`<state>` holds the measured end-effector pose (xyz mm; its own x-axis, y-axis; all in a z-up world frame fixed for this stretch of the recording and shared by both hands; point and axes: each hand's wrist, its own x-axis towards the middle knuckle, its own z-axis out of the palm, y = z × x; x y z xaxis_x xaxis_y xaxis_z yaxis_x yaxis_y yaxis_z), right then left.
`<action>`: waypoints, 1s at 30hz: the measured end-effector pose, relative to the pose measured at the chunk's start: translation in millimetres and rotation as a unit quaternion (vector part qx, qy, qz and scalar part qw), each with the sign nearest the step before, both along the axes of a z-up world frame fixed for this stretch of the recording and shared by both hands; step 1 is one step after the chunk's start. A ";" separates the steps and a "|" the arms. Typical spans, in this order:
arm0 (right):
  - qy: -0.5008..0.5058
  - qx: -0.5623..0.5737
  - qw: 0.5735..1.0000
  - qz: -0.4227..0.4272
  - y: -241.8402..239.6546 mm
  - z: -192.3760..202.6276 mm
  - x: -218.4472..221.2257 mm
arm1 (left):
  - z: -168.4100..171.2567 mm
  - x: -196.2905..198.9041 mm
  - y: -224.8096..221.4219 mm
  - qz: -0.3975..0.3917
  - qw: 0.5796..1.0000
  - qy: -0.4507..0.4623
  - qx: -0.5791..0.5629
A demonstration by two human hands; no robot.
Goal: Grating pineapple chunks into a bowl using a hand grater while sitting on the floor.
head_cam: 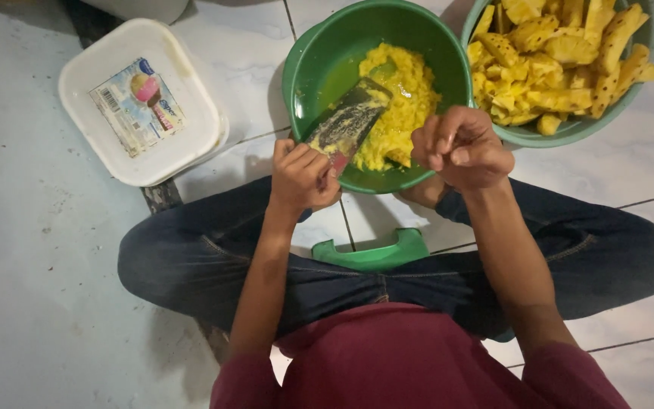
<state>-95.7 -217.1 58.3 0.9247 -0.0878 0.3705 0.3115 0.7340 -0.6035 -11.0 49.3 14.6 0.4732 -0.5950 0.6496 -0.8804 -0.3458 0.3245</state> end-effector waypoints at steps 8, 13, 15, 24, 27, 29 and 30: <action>-0.005 0.000 1.000 0.012 -1.4 6.7 0.4 | -5.6 -0.3 -0.9 0.001 1.000 -0.001 0.004; -0.028 -0.008 0.999 0.026 -2.9 12.0 -0.5 | -2.3 0.9 -1.1 0.001 1.000 0.002 0.006; -0.008 -0.019 0.999 0.030 -4.3 14.6 -3.3 | 1.0 0.5 -0.4 0.002 1.000 0.005 0.007; 0.041 -0.092 0.995 -0.017 -13.4 -9.8 -5.0 | -6.0 0.8 -0.1 0.004 1.000 0.010 0.003; 0.113 -0.362 0.925 -0.030 -35.7 -21.4 9.9 | 1.2 1.5 -1.9 -0.003 1.000 0.017 -0.001; 0.181 -0.456 0.871 -0.029 -39.6 -46.3 14.1 | -0.3 0.4 -2.2 -0.003 1.000 0.011 0.005; 0.248 -0.543 0.802 -0.025 -41.8 -58.8 14.8 | -1.4 -1.2 -2.8 -0.001 1.000 0.007 0.012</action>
